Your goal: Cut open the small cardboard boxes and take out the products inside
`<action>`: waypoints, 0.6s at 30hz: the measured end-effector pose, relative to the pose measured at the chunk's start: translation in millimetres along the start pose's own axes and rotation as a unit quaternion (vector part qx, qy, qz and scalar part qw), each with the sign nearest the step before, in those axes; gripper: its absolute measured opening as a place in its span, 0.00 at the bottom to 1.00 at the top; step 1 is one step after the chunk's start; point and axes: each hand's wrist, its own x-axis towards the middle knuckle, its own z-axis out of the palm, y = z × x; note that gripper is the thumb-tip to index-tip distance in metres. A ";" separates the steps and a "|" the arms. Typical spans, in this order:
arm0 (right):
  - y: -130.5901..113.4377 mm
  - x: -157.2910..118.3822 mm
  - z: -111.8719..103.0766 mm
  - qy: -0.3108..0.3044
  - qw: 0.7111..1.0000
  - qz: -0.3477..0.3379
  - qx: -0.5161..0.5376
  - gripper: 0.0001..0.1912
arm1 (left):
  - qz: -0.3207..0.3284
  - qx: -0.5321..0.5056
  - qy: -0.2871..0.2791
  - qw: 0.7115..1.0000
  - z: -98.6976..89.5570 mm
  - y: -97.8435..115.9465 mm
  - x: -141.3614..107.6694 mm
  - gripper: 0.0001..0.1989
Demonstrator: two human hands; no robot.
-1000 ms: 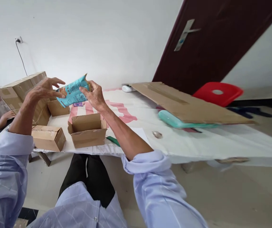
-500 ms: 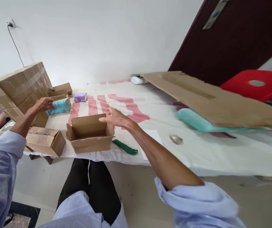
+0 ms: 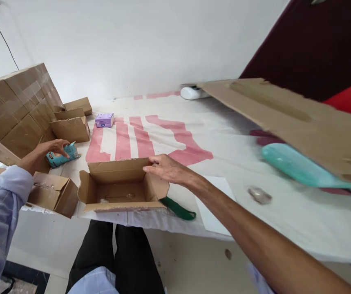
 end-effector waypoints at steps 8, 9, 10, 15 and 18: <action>21.4 8.3 1.5 0.038 0.999 0.001 0.001 0.31 | -0.016 0.064 0.048 0.997 9.5 -5.5 0.0 0.18; 23.3 8.4 0.9 0.038 0.999 0.000 0.005 0.31 | -0.017 0.063 0.065 0.996 6.3 -3.6 2.7 0.18; 24.5 8.9 0.1 0.037 0.999 0.000 0.008 0.30 | -0.018 0.059 0.083 0.995 2.8 -1.3 6.2 0.19; 21.5 17.0 -4.8 0.066 0.998 0.007 0.024 0.32 | -0.017 0.019 0.157 0.987 -10.3 10.5 18.9 0.24; 16.1 30.3 -7.2 0.089 0.996 -0.008 0.019 0.32 | -0.003 -0.009 0.181 0.984 -15.7 14.9 8.6 0.24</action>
